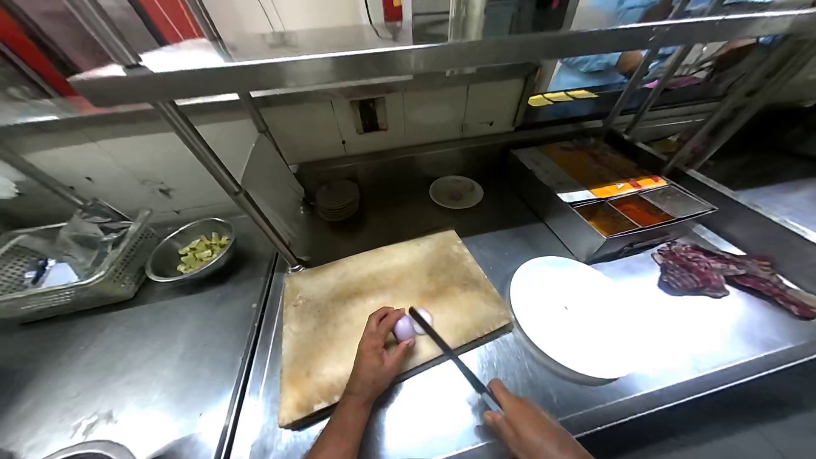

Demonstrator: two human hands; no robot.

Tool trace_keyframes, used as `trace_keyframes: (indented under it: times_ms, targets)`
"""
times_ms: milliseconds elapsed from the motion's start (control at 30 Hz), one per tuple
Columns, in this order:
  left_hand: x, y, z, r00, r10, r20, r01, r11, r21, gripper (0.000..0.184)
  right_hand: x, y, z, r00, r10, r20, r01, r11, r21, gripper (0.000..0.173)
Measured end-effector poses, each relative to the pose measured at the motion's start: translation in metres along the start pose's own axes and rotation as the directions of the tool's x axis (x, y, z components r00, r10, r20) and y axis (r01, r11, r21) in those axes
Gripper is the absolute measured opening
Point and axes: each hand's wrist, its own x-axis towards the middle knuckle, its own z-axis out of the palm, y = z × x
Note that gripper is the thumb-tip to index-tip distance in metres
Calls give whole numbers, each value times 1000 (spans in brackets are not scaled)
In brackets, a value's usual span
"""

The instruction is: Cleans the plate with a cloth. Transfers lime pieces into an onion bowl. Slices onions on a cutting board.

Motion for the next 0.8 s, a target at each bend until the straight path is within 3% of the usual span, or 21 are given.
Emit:
trace_keyframes:
  times_ms: [167,300,433,600,667,800]
  targets:
    - [0,-5,-4,974,-142,-176,93,961,-259,70,23,-2,-23,985,36,-166,-85,951,-297,39]
    - [0,-3,-4,973,-150,-174,91,947,-308,68,-1,13,-20,998,-40,-58,10,896,-444,36]
    - [-2,-7,1,991,-69,-116,43,977,-210,62,-34,54,-16,980,-182,85,199,933,-300,37]
    - [-4,-2,5,999,11,-36,-11,1000,-7,48,-27,39,-2,977,-178,-118,195,970,143,46]
    - [-4,-2,5,1000,7,-26,-7,1000,19,47,-11,18,3,977,-164,-133,186,967,172,46]
    - [-2,-2,6,1000,12,-24,-11,999,35,47,9,-15,2,987,-138,-82,143,988,61,44]
